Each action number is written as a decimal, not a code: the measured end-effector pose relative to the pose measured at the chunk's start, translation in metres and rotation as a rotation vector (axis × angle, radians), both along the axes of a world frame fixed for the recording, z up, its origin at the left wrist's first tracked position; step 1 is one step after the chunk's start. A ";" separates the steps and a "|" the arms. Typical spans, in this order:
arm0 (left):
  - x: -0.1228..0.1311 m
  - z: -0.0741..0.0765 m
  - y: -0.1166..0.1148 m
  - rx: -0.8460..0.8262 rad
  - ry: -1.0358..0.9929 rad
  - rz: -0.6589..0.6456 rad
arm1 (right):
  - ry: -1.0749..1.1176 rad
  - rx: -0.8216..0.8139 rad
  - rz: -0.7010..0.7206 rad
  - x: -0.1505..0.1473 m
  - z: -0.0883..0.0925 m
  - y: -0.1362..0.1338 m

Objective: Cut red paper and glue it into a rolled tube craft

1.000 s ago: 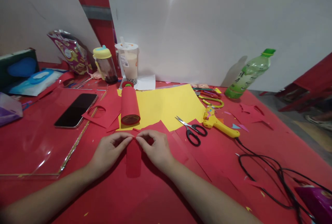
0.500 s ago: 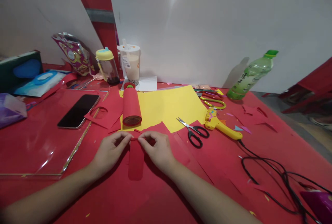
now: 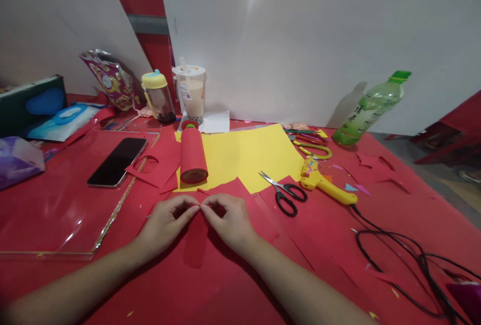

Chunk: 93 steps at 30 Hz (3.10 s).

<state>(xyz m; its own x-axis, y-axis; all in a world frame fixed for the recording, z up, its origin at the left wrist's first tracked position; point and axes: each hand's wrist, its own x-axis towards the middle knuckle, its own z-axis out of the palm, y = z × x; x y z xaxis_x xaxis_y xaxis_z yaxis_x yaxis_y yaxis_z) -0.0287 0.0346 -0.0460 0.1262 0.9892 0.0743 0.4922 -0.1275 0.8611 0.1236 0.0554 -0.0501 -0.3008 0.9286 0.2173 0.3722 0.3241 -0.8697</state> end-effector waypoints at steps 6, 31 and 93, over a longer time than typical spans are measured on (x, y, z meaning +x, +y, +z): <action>0.001 0.000 0.000 0.003 -0.002 -0.015 | -0.022 0.070 0.005 0.000 -0.003 -0.001; 0.003 0.003 -0.001 0.039 0.036 -0.031 | -0.110 0.075 -0.005 -0.003 0.002 -0.002; 0.000 0.004 0.002 0.124 0.249 -0.220 | -0.089 0.021 0.100 -0.001 0.000 0.001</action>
<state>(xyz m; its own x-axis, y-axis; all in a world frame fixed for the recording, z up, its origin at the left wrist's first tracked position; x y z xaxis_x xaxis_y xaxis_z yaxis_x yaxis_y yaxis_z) -0.0286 0.0370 -0.0423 0.3644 0.9218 0.1322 0.6343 -0.3496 0.6896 0.1227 0.0559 -0.0498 -0.4109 0.8883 0.2049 0.4127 0.3817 -0.8270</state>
